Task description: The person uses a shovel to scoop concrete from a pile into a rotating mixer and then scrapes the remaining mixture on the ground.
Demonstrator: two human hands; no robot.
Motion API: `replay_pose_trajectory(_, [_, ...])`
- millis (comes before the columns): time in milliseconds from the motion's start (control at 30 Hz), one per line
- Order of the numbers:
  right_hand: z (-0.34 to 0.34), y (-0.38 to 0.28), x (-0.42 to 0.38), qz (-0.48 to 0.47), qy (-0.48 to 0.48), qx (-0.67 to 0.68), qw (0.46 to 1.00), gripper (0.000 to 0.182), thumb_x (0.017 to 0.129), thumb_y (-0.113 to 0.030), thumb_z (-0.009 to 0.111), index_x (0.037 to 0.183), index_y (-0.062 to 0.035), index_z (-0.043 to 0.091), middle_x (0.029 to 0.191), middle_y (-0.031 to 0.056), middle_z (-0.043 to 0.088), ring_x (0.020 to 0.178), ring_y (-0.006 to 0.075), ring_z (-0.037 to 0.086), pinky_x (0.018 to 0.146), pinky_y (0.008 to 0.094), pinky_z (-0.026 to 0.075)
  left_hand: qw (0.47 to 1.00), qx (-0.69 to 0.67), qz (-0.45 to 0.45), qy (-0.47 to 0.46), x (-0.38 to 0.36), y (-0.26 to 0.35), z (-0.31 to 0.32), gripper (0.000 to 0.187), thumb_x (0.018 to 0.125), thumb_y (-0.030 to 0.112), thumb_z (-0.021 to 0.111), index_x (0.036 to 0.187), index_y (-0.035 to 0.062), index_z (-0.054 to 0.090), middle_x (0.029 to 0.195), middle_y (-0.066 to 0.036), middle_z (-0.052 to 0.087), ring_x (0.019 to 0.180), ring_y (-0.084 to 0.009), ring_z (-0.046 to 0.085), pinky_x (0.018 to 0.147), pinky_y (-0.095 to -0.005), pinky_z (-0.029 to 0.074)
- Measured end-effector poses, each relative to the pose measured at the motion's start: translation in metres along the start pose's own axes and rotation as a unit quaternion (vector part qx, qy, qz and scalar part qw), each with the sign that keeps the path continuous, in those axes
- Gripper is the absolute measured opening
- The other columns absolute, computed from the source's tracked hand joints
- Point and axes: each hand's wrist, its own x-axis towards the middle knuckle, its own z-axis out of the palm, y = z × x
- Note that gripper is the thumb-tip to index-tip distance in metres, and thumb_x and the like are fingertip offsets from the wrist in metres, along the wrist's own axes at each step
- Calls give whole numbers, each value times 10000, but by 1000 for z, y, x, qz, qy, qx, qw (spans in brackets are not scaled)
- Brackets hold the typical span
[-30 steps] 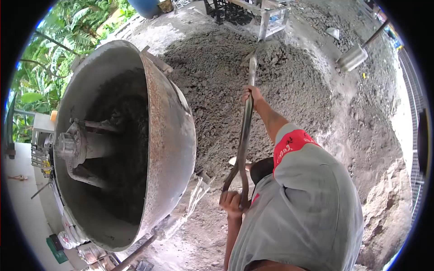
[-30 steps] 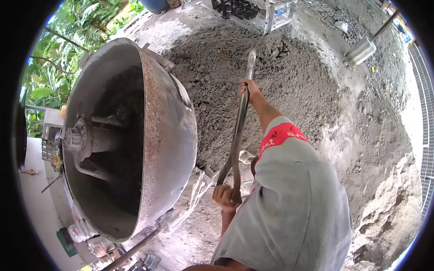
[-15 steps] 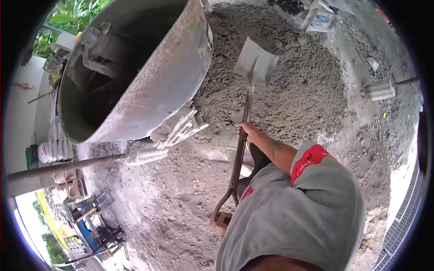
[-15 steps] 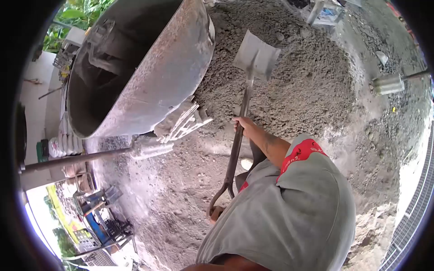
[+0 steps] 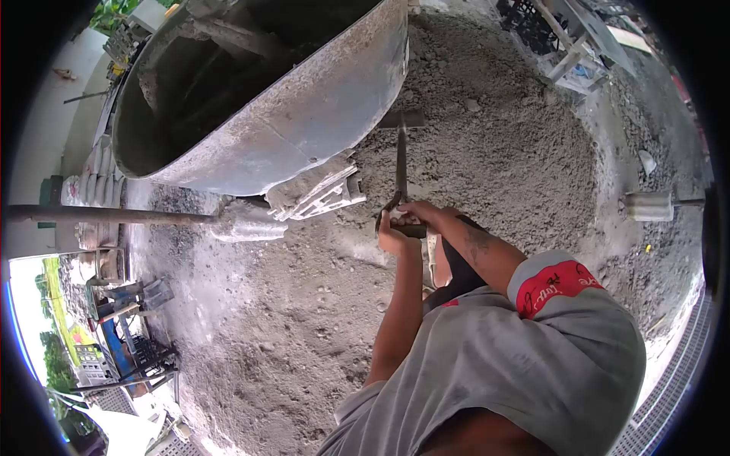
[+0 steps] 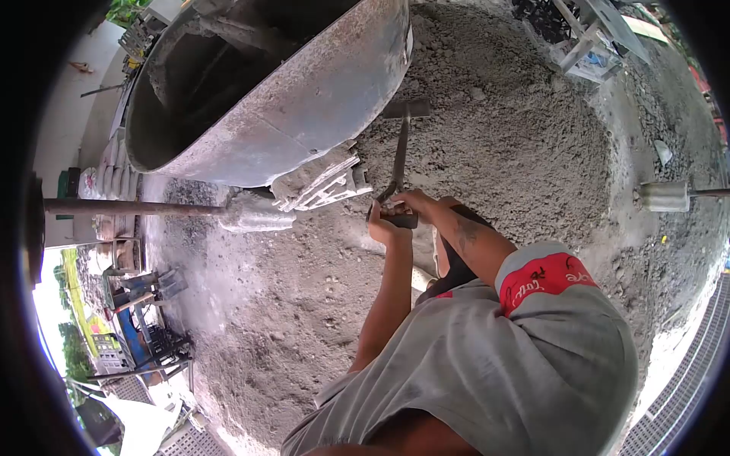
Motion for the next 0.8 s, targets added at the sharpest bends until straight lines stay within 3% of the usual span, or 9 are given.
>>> replay_pose_trajectory(133, [14,-55,-11,26,42,111,993,156,780,-157,574,656,-76,525,602,15,514,514,126,495,493,279,434,976,-133,-99,-145,-5,28,50,249,797,184,519,607,96,384,543,-8,379,465,-158,394,514,-337,404])
replay_pose_trajectory(300, [-7,-75,23,-22,-11,29,999,70,742,-44,488,790,5,503,679,61,503,589,153,539,537,289,454,983,-133,-98,-85,-3,37,88,182,742,137,512,611,97,393,547,-12,385,464,-159,397,494,-327,401])
replay_pose_trajectory(400, [-10,-92,64,-3,-117,129,985,128,745,-82,515,819,22,530,746,113,538,626,169,563,540,304,449,995,-7,20,-94,87,-11,120,168,708,115,486,586,95,372,525,-28,367,444,-175,372,440,-312,365])
replay_pose_trajectory(467, [26,-168,-26,-7,21,155,988,211,781,-176,520,611,-50,517,558,34,529,488,161,539,456,285,438,983,-54,-21,-176,128,7,123,190,700,123,510,571,84,376,506,-39,381,426,-176,365,444,-314,354])
replay_pose_trajectory(533, [1,-83,104,-82,0,-214,973,224,752,-194,551,635,-3,552,602,102,557,544,202,575,475,322,444,995,68,47,-61,108,14,64,182,671,106,548,552,46,424,511,-63,437,440,-180,419,440,-312,355])
replay_pose_trajectory(567, [-6,-71,140,-113,40,-416,901,241,737,-204,567,647,20,569,623,137,571,571,223,593,485,340,448,970,188,151,9,91,15,80,168,644,88,578,541,13,470,520,-80,478,462,-183,463,439,-310,360])
replay_pose_trajectory(600, [-2,-75,131,-122,77,-524,839,264,722,-213,583,659,44,586,645,171,586,599,244,611,495,359,451,988,92,119,18,97,5,70,171,626,96,590,547,-32,509,549,-108,525,466,-210,491,433,-333,378])
replay_pose_trajectory(633, [-2,-66,122,-196,167,-482,837,219,690,-177,580,662,36,622,709,214,609,654,302,626,554,378,477,986,125,105,39,110,-2,62,164,620,72,587,542,-45,504,541,-110,521,435,-205,476,409,-341,384])
replay_pose_trajectory(800, [2,-36,136,-219,202,-561,772,198,677,-163,573,721,16,644,752,242,603,746,355,609,658,407,488,989,92,98,56,114,1,33,149,625,18,563,520,-43,477,527,-121,508,430,-203,488,385,-323,396])
